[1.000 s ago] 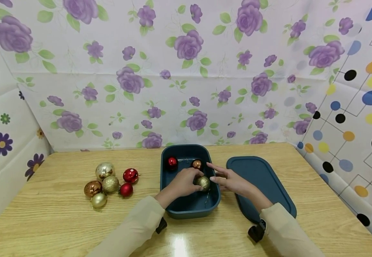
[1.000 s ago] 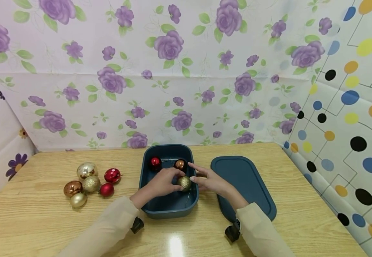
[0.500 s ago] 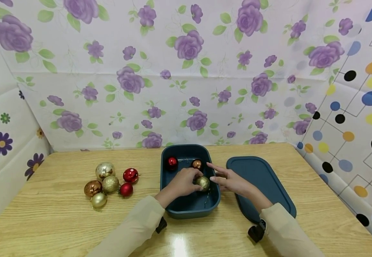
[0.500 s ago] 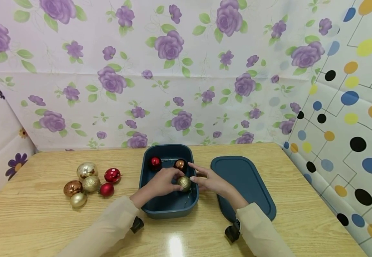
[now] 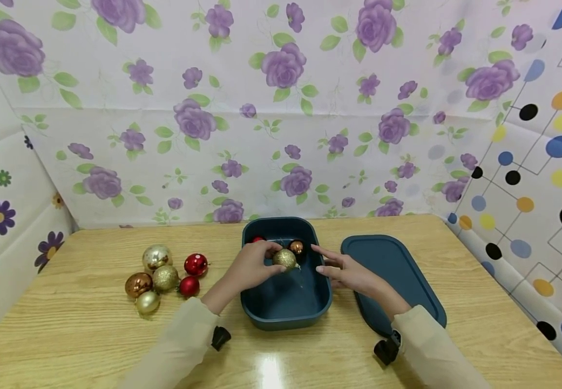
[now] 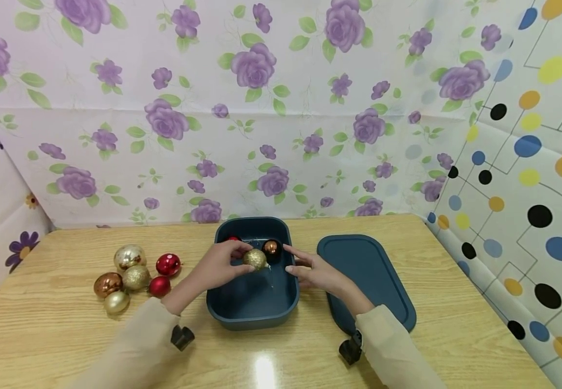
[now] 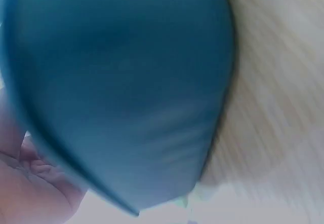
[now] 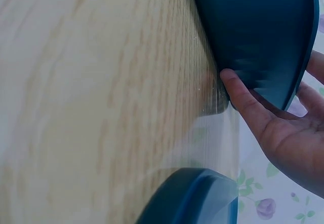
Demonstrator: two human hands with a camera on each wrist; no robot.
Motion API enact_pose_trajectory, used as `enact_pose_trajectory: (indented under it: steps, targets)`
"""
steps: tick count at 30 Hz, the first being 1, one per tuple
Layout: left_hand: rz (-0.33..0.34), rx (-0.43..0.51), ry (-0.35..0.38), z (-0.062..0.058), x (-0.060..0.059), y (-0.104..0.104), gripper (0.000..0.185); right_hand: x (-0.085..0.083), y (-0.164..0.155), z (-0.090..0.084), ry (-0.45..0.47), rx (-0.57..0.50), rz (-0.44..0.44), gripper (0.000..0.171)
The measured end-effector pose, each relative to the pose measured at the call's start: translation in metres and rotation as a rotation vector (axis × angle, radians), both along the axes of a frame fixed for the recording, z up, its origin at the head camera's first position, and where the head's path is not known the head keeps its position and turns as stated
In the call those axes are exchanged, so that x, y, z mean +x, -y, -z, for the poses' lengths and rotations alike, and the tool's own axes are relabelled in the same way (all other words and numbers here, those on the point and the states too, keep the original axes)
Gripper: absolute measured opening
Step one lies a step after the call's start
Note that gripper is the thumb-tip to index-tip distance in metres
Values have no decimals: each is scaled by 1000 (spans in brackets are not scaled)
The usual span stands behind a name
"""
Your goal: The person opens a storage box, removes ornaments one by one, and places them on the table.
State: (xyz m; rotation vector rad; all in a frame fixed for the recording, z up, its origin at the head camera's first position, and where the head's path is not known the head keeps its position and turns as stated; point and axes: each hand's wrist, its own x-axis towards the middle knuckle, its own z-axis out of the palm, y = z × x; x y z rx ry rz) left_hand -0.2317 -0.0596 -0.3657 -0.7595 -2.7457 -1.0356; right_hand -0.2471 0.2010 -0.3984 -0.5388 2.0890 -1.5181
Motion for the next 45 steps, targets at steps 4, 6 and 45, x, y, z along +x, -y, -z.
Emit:
enact_pose_trajectory:
  steps: [4, 6, 45]
  targets:
    - [-36, 46, -14, -7, 2, 19, 37, 0, 0, -2, 0, -5, -5, 63]
    - [-61, 61, -3, -10, 4, 27, 38, 0, 0, -2, -2, 2, -3, 63]
    - [-271, -81, 151, 14, 46, 121, 41, 1, 0, 0, -8, 7, 4, 62]
